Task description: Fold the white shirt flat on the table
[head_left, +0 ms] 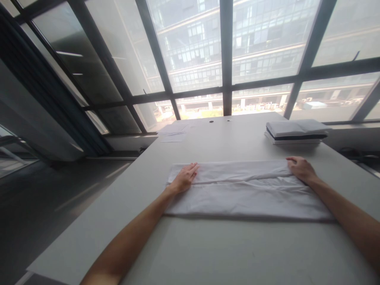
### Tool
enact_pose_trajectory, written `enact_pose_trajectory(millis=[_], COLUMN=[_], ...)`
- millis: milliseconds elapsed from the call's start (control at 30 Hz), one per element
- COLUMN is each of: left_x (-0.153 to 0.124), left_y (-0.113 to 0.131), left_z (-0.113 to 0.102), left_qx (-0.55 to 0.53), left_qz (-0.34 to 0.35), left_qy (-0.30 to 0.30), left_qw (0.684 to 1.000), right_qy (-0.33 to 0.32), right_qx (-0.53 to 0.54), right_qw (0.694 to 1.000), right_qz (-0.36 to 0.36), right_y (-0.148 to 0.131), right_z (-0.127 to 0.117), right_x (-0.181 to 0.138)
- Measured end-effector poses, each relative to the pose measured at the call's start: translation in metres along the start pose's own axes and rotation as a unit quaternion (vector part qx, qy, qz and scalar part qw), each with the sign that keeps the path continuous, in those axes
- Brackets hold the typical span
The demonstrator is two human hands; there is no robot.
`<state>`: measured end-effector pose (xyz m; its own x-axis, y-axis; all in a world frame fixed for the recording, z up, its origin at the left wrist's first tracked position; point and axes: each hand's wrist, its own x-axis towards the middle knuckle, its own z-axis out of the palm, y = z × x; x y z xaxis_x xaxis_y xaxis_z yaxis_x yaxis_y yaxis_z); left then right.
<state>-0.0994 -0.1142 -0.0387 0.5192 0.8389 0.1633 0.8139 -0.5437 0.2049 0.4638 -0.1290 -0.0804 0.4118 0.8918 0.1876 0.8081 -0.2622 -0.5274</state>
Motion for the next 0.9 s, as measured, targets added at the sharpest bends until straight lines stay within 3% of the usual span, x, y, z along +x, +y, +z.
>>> enact_pose_trajectory(millis=[100, 267, 433, 667, 800, 900], left_x=[0.003, 0.0, 0.001, 0.004, -0.001, -0.01], left_y=[0.013, 0.023, 0.02, 0.021, 0.035, 0.053], left_z=[-0.001, 0.01, 0.016, 0.009, 0.002, 0.009], left_qx=[-0.02, 0.018, 0.029, 0.021, 0.003, -0.003], left_qz=[0.016, 0.054, 0.063, 0.039, 0.022, 0.007], left_qy=[0.05, -0.044, -0.003, -0.069, -0.044, -0.037], left_qw=[0.998, 0.997, 0.998, 0.997, 0.999, 0.999], right_qy=[-0.001, -0.007, -0.002, -0.007, -0.009, -0.008], right_qx=[0.001, 0.003, 0.002, 0.0, -0.004, -0.008], right_qw=[1.0, 1.0, 1.0, 1.0, 1.0, 1.0], right_qz=[-0.002, -0.004, -0.011, 0.001, 0.0, -0.001], right_y=[0.001, 0.003, 0.003, 0.001, 0.001, 0.001], right_z=[0.001, 0.001, 0.003, 0.001, 0.001, 0.001], right_x=[0.001, 0.001, 0.002, 0.001, 0.001, 0.001])
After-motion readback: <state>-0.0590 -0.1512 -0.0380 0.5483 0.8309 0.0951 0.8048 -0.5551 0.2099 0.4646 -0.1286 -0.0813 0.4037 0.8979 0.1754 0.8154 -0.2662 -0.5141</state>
